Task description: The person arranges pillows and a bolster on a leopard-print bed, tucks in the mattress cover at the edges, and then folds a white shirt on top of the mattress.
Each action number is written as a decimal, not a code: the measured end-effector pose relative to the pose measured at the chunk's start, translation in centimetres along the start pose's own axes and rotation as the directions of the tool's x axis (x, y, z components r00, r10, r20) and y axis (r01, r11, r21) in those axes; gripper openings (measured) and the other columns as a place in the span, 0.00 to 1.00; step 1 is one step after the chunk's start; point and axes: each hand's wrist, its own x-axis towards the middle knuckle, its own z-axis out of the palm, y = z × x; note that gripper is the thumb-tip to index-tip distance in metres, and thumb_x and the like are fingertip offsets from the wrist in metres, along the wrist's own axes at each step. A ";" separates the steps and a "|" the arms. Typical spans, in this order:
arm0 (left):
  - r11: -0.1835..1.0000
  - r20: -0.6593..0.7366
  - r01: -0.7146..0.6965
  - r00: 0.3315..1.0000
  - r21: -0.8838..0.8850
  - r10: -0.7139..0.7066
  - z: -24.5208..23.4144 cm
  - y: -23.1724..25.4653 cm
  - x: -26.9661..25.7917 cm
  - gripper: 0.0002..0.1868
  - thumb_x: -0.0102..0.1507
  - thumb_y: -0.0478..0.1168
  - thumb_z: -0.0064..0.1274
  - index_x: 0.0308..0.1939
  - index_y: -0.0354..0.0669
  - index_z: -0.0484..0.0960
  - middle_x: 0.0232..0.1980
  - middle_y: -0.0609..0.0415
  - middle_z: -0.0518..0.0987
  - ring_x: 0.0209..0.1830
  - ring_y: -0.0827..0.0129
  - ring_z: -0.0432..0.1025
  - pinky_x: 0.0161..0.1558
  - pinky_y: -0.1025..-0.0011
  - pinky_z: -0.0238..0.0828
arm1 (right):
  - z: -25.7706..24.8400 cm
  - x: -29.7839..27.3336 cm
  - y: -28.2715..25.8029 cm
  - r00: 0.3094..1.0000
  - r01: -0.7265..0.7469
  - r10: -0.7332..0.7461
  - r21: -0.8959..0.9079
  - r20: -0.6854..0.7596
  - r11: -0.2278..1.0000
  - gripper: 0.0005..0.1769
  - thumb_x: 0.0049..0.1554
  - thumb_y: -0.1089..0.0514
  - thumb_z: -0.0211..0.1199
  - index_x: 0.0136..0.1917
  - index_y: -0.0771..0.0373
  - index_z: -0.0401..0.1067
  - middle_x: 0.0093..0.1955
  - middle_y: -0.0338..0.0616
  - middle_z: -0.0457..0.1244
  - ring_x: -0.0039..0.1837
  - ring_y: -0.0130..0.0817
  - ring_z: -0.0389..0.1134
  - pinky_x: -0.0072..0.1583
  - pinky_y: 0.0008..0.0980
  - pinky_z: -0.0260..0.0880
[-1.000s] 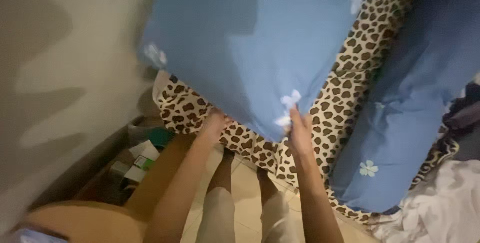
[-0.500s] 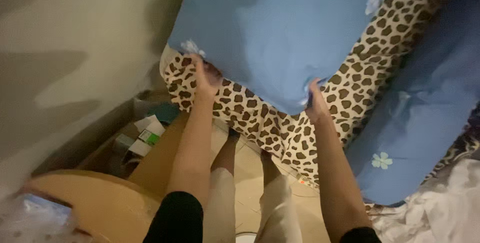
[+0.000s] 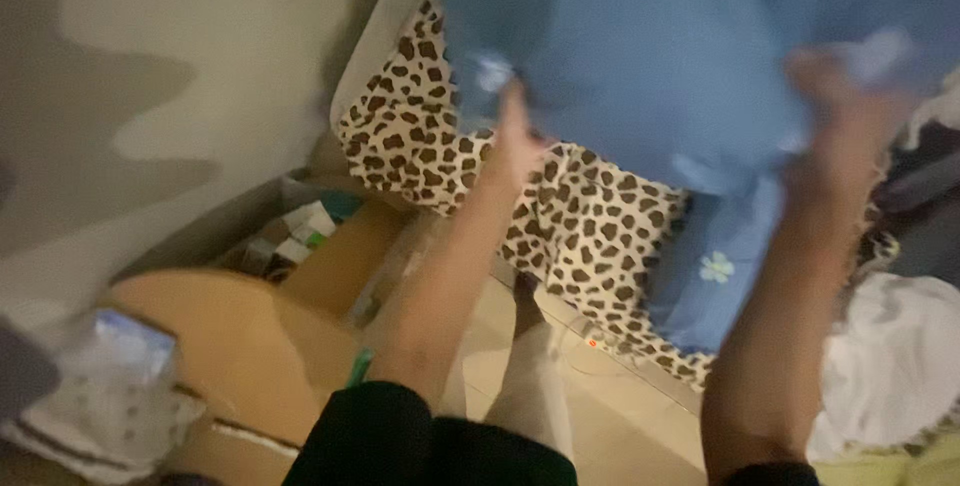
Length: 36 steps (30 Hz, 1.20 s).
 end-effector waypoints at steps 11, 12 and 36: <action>0.781 0.205 0.226 0.889 0.582 -0.410 1.0 -28.9 -8.1 0.25 0.71 0.43 0.43 0.70 0.35 0.64 0.68 0.37 0.71 0.63 0.53 0.72 0.60 0.61 0.77 | -19.4 -20.2 -3.7 0.508 -0.556 0.851 0.703 -0.135 0.444 0.28 0.53 0.57 0.68 0.64 0.70 0.69 0.64 0.54 0.64 0.66 0.45 0.67 0.71 0.42 0.68; 0.714 0.192 0.165 0.901 0.680 -0.390 -0.5 -29.0 -8.1 0.24 0.70 0.42 0.45 0.68 0.34 0.67 0.66 0.38 0.74 0.60 0.55 0.74 0.57 0.62 0.78 | -17.7 -22.5 -1.4 0.455 -0.631 0.882 0.654 -0.123 0.417 0.27 0.53 0.58 0.67 0.64 0.69 0.69 0.63 0.54 0.64 0.66 0.46 0.67 0.70 0.42 0.67; -0.524 0.428 -0.112 0.728 0.845 0.535 -27.6 3.5 9.4 0.27 0.62 0.34 0.57 0.66 0.38 0.71 0.69 0.39 0.66 0.69 0.46 0.63 0.68 0.52 0.65 | 33.6 -15.6 -9.7 0.895 -0.091 0.157 -0.174 0.417 0.981 0.18 0.60 0.61 0.64 0.63 0.60 0.70 0.66 0.53 0.64 0.64 0.53 0.68 0.64 0.46 0.69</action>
